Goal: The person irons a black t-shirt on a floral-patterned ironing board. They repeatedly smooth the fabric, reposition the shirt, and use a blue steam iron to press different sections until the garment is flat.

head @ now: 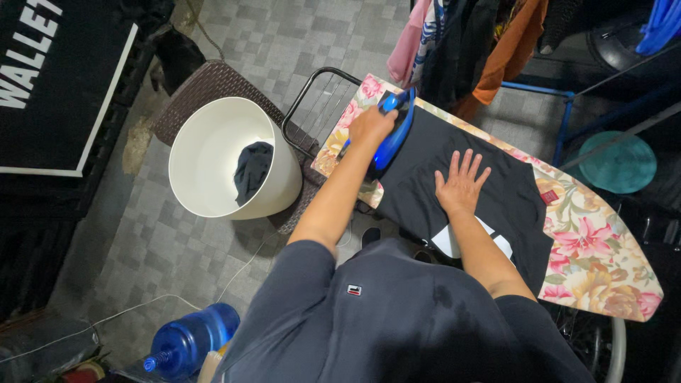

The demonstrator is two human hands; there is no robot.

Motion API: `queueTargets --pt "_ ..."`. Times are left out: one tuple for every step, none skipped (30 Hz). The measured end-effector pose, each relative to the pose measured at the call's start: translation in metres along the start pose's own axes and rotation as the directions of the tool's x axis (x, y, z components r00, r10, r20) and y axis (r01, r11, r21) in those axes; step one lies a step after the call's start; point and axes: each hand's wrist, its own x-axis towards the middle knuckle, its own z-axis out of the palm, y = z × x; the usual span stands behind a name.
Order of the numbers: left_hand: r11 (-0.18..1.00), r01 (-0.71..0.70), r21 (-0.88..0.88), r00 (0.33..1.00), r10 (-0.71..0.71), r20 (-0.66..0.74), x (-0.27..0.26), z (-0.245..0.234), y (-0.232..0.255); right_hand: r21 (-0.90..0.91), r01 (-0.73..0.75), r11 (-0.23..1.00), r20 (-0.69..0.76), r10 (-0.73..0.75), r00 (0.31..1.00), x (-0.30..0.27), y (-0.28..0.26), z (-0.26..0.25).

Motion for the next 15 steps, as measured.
queueTargets --pt "1.0 0.024 -0.002 1.0 -0.024 -0.01 0.009 -0.001 0.008 0.003 -0.002 1.0 -0.001 0.002 1.0 0.002 0.0 -0.001" --pt "1.0 0.007 -0.017 1.0 -0.007 -0.025 0.016 -0.002 0.011 0.005 -0.003 1.0 -0.001 0.003 1.0 0.002 0.0 -0.001" --pt "0.999 -0.006 -0.036 0.999 0.004 -0.041 0.021 -0.001 0.012 0.005 0.0 1.0 0.0 0.0 1.0 0.002 0.001 -0.001" --pt "0.998 -0.019 -0.056 0.998 0.016 -0.058 0.024 0.0 0.009 0.005 -0.004 1.0 -0.001 0.004 1.0 0.0 0.001 0.0" --pt "0.998 -0.009 -0.064 0.999 0.007 -0.037 0.025 0.0 0.005 0.003 -0.002 1.0 -0.007 0.002 1.0 0.0 0.001 -0.001" --pt "0.997 0.0 -0.073 1.0 -0.001 -0.016 0.023 0.001 -0.002 0.002 -0.001 1.0 -0.013 0.001 1.0 0.001 0.002 -0.001" --pt "0.997 0.009 -0.082 1.0 -0.008 0.005 0.02 0.002 -0.009 -0.002 0.004 1.0 -0.017 -0.004 1.0 0.001 0.002 0.0" --pt "0.997 -0.001 -0.076 1.0 0.0 -0.007 0.014 0.004 -0.02 -0.006 0.009 1.0 -0.021 -0.009 1.0 0.002 0.003 0.0" --pt "0.998 -0.012 -0.063 1.0 0.011 -0.018 0.006 0.004 -0.034 -0.005 0.011 1.0 -0.025 -0.011 1.0 0.002 0.002 0.002" --pt "0.998 -0.023 -0.05 0.999 0.021 -0.03 0.002 0.003 -0.041 -0.012 0.012 1.0 -0.025 -0.012 1.0 0.003 0.003 0.003" --pt "0.999 -0.012 -0.052 1.0 0.01 -0.03 0.001 0.003 -0.043 -0.017 0.01 1.0 -0.024 -0.01 1.0 0.003 0.004 0.005" --pt "0.999 -0.001 -0.053 1.0 -0.001 -0.029 0.0 0.002 -0.043 -0.022 0.008 1.0 -0.023 -0.008 1.0 0.003 0.005 0.007" --pt "0.998 0.012 -0.054 0.999 -0.013 -0.03 0.0 -0.001 -0.043 -0.015 0.012 1.0 -0.029 -0.013 1.0 0.002 0.005 0.008" --pt "0.997 0.028 -0.069 0.999 -0.029 -0.022 0.003 -0.004 -0.038 -0.008 0.017 1.0 -0.034 -0.017 0.999 0.002 0.006 0.009" --pt "0.995 0.045 -0.087 0.999 -0.046 -0.012 0.009 -0.006 -0.029 -0.004 0.023 1.0 -0.04 -0.023 0.999 0.003 0.008 0.009"
